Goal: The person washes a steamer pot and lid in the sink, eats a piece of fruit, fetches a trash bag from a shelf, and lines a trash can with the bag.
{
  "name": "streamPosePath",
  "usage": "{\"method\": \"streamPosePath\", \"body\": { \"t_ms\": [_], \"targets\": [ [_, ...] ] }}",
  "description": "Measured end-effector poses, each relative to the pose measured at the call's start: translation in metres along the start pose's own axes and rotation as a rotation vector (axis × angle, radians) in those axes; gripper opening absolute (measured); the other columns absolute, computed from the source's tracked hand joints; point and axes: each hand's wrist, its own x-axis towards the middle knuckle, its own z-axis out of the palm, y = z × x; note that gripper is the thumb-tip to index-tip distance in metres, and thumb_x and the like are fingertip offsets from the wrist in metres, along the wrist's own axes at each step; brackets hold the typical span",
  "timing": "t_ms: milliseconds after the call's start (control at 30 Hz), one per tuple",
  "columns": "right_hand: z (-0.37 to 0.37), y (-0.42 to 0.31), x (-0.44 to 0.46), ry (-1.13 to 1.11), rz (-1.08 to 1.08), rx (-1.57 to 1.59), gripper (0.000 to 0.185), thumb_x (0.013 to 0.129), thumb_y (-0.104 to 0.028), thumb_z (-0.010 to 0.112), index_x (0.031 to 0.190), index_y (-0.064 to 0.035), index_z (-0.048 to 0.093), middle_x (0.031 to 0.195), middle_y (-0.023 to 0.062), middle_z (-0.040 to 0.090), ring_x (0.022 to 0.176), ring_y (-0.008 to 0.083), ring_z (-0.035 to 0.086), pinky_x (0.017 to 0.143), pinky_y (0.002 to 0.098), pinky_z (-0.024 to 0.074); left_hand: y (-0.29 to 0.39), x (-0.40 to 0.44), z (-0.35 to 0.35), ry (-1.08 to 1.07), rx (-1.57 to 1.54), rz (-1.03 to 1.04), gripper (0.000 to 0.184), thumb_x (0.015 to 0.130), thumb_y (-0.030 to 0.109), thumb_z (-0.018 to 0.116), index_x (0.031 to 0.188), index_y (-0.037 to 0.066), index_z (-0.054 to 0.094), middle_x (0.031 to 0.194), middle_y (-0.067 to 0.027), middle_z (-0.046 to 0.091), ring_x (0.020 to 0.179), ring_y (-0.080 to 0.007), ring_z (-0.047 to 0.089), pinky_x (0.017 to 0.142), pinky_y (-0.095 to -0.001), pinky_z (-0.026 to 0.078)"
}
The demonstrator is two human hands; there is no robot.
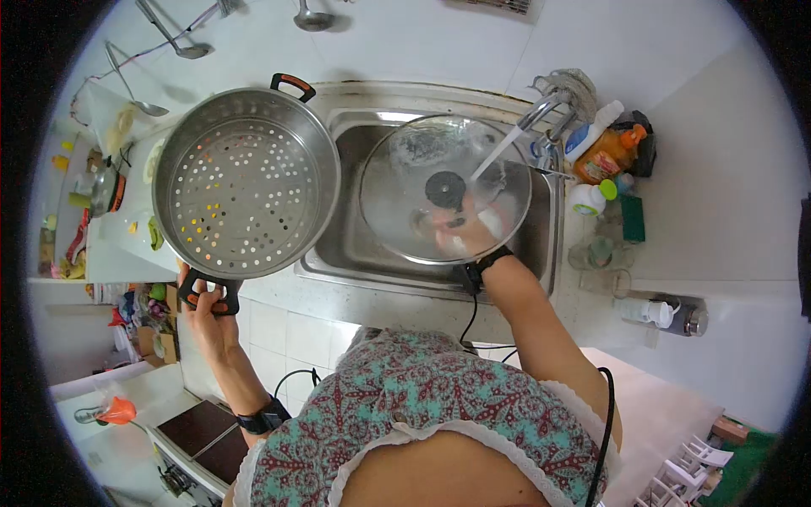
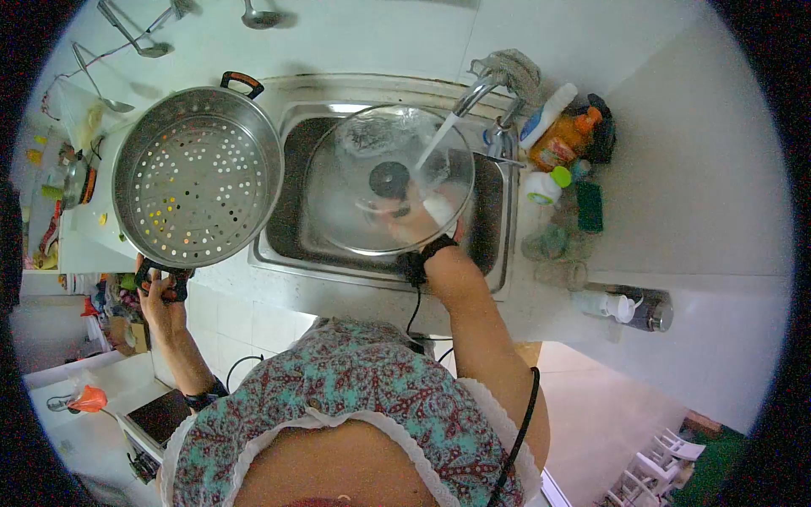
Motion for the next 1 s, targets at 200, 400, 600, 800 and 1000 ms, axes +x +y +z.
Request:
{"method": "streamPosePath", "body": {
  "t_ms": [200, 400, 600, 800, 1000],
  "targets": [
    [0.004, -0.05, 0.032, 0.141, -0.054, -0.137, 0.043, 0.093, -0.049, 0.037, 0.095, -0.0105, 0.057, 0.077, 0.0053, 0.058, 0.054, 0.0208, 0.053, 0.044, 0.0334, 0.0456, -0.008, -0.001, -0.003, -0.028, 0.024, -0.052, 0.071, 0.067, -0.014, 0.044, 0.136, 0.001, 0.036, 0.121, -0.0167, 0.05, 0.108, -0.0262, 0.053, 0.088, -0.0382, 0.05],
    [0.018, -0.063, 0.049, -0.369, 0.096, 0.182, 0.055, 0.091, -0.056, 0.032, 0.103, -0.0078, 0.056, 0.087, 0.0117, 0.059, 0.067, 0.0244, 0.056, 0.053, 0.0358, 0.0473, -0.005, -0.004, 0.003, -0.054, 0.051, -0.042, 0.074, 0.068, -0.013, 0.045, 0.139, 0.002, 0.032, 0.13, -0.0214, 0.043, 0.112, -0.0298, 0.052, 0.089, -0.0431, 0.05],
    [0.04, -0.052, 0.024, -0.613, 0.075, 0.173, 0.051, 0.09, -0.057, 0.039, 0.099, -0.0102, 0.055, 0.077, 0.0069, 0.056, 0.062, 0.0196, 0.053, 0.05, 0.0322, 0.044, -0.006, 0.002, -0.001, -0.084, 0.043, -0.026, 0.073, 0.067, -0.014, 0.044, 0.137, 0.003, 0.034, 0.13, -0.0212, 0.042, 0.114, -0.0358, 0.049, 0.09, -0.0464, 0.05],
    [-0.019, -0.064, -0.019, 0.048, -0.056, -0.049, 0.044, 0.09, -0.05, 0.046, 0.111, -0.0127, 0.053, 0.091, 0.0085, 0.056, 0.061, 0.0223, 0.055, 0.051, 0.0327, 0.0463, -0.032, 0.013, -0.007, 0.023, 0.096, -0.062, 0.067, 0.064, -0.012, 0.045, 0.13, -0.001, 0.042, 0.118, -0.0122, 0.052, 0.105, -0.0234, 0.055, 0.083, -0.0277, 0.048],
    [0.017, -0.092, -0.134, 0.233, -0.127, -0.165, 0.026, 0.09, -0.037, 0.049, 0.088, -0.0123, 0.054, 0.07, 0.0008, 0.058, 0.045, 0.0114, 0.05, 0.033, 0.0224, 0.036, -0.07, 0.013, 0.015, -0.081, 0.025, -0.222, 0.067, 0.064, -0.012, 0.044, 0.13, 0.002, 0.042, 0.121, -0.0153, 0.053, 0.08, -0.0151, 0.058, 0.048, -0.015, 0.038]
  ]
}}
